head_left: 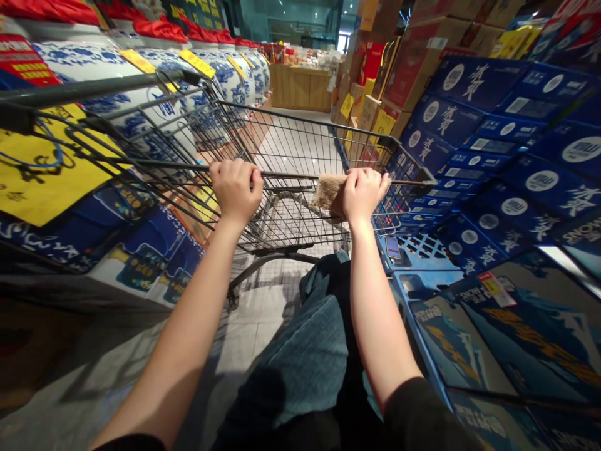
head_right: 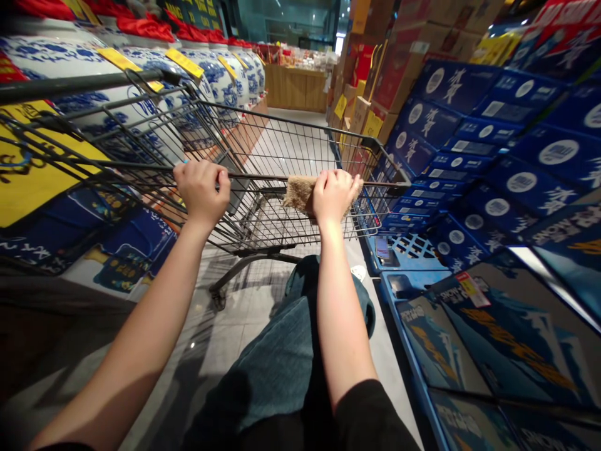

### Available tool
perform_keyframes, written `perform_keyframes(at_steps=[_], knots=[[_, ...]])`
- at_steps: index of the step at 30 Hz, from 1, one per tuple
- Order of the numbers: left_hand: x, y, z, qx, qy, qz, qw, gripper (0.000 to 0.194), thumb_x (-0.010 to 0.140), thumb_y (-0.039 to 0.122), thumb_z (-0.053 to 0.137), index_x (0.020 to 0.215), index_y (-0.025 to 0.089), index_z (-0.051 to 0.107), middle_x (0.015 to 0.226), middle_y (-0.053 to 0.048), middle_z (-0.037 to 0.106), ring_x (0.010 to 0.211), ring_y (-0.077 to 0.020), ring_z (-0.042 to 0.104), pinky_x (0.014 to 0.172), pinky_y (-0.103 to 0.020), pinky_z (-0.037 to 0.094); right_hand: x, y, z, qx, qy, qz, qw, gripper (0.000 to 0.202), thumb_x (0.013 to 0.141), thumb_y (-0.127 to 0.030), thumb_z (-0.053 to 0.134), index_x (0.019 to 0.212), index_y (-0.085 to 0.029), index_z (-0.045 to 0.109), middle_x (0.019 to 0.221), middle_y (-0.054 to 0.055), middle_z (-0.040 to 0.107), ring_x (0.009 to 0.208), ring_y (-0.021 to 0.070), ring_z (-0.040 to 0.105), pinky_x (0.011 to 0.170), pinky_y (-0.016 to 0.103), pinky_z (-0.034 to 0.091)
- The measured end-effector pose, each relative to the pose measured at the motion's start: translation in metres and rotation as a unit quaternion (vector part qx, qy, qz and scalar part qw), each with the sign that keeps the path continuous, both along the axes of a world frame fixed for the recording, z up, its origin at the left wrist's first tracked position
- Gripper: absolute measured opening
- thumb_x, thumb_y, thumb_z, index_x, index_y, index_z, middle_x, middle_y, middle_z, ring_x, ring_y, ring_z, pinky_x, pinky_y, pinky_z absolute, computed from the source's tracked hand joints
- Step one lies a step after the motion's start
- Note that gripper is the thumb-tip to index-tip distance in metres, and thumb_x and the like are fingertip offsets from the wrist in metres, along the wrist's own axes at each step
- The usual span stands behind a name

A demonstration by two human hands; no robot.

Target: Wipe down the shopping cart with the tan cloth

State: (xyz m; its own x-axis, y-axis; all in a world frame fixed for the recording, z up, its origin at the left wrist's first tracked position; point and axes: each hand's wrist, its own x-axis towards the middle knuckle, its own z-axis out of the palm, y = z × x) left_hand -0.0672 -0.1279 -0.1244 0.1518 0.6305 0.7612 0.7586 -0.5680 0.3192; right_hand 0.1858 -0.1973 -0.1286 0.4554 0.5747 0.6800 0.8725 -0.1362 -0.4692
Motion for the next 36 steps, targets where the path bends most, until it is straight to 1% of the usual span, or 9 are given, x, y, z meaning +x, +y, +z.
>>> perform_keyframes(at_steps=[4, 8, 10, 15, 17, 23, 29, 31, 36], knots=[[0.001, 0.000, 0.001, -0.003, -0.012, -0.004, 1.000, 0.031, 0.098, 0.044, 0.045, 0.098, 0.024, 0.068, 0.104, -0.011, 0.069, 0.121, -0.0352, 0.056, 0.113, -0.059, 0.030, -0.013, -0.007, -0.003, 0.002, -0.016, 0.018, 1.000, 0.043, 0.105, -0.032, 0.031, 0.108, -0.022, 0.073, 0.121, 0.011, 0.071, 0.130, 0.0274, 0.053, 0.126, 0.068, 0.014], [0.001, -0.002, 0.002, 0.000, -0.009, -0.002, 1.000, 0.031, 0.098, 0.043, 0.043, 0.099, 0.024, 0.068, 0.103, -0.011, 0.070, 0.121, -0.0358, 0.057, 0.113, -0.060, 0.030, -0.034, -0.013, -0.004, -0.009, -0.089, 0.141, 0.986, 0.039, 0.105, -0.035, 0.037, 0.130, -0.027, 0.066, 0.134, 0.006, 0.068, 0.141, 0.0251, 0.046, 0.128, 0.064, 0.010], [0.000, -0.003, 0.002, 0.003, 0.000, 0.002, 1.000, 0.032, 0.098, 0.042, 0.041, 0.097, 0.024, 0.068, 0.102, -0.011, 0.070, 0.119, -0.0355, 0.058, 0.112, -0.060, 0.030, -0.027, -0.011, -0.002, -0.012, -0.101, 0.178, 0.979, 0.041, 0.106, -0.034, 0.033, 0.127, -0.028, 0.067, 0.131, 0.004, 0.069, 0.139, 0.0212, 0.050, 0.130, 0.057, 0.014], [-0.001, -0.003, 0.002, 0.002, 0.007, 0.001, 1.000, 0.033, 0.098, 0.042, 0.041, 0.096, 0.024, 0.068, 0.102, -0.011, 0.071, 0.118, -0.0355, 0.058, 0.111, -0.060, 0.030, 0.002, -0.002, 0.003, 0.018, -0.032, 0.077, 0.996, 0.052, 0.107, -0.030, 0.024, 0.098, -0.022, 0.075, 0.112, 0.008, 0.075, 0.121, 0.0220, 0.061, 0.126, 0.056, 0.023], [-0.001, -0.002, 0.002, 0.000, 0.003, 0.001, 1.000, 0.032, 0.098, 0.042, 0.042, 0.096, 0.023, 0.068, 0.103, -0.012, 0.070, 0.118, -0.0359, 0.057, 0.111, -0.060, 0.030, -0.006, -0.005, 0.002, 0.004, -0.045, 0.074, 0.996, 0.049, 0.107, -0.033, 0.027, 0.101, -0.022, 0.074, 0.112, 0.007, 0.075, 0.122, 0.0234, 0.060, 0.127, 0.059, 0.020], [-0.001, 0.000, -0.001, 0.016, -0.005, 0.011, 1.000, 0.030, 0.098, 0.042, 0.043, 0.094, 0.023, 0.066, 0.101, -0.011, 0.069, 0.119, -0.0344, 0.058, 0.110, -0.057, 0.033, -0.052, -0.015, -0.001, -0.042, -0.136, 0.164, 0.976, 0.041, 0.105, -0.040, 0.039, 0.139, -0.028, 0.059, 0.141, 0.007, 0.063, 0.141, 0.0252, 0.045, 0.129, 0.058, 0.011], [-0.002, 0.000, -0.002, 0.021, 0.002, 0.008, 1.000, 0.030, 0.099, 0.043, 0.043, 0.096, 0.024, 0.066, 0.099, -0.010, 0.068, 0.118, -0.0336, 0.059, 0.111, -0.057, 0.034, -0.026, -0.003, 0.000, -0.007, -0.049, 0.075, 0.996, 0.043, 0.105, -0.033, 0.031, 0.110, -0.022, 0.072, 0.125, 0.010, 0.069, 0.129, 0.0251, 0.054, 0.128, 0.056, 0.019], [-0.002, -0.001, -0.002, 0.024, 0.006, 0.011, 1.000, 0.030, 0.099, 0.041, 0.042, 0.095, 0.024, 0.066, 0.098, -0.009, 0.068, 0.117, -0.0330, 0.059, 0.111, -0.057, 0.035, -0.029, -0.004, -0.002, 0.001, -0.042, 0.064, 0.997, 0.043, 0.105, -0.033, 0.031, 0.110, -0.021, 0.072, 0.124, 0.011, 0.069, 0.129, 0.0263, 0.054, 0.127, 0.058, 0.018], [-0.002, -0.002, 0.000, 0.029, 0.005, 0.012, 0.999, 0.029, 0.099, 0.040, 0.042, 0.092, 0.023, 0.066, 0.098, -0.010, 0.068, 0.115, -0.0329, 0.060, 0.109, -0.056, 0.036, -0.054, -0.014, -0.003, -0.026, -0.129, 0.175, 0.976, 0.040, 0.105, -0.037, 0.037, 0.135, -0.028, 0.063, 0.136, 0.006, 0.065, 0.138, 0.0244, 0.047, 0.130, 0.057, 0.011]])
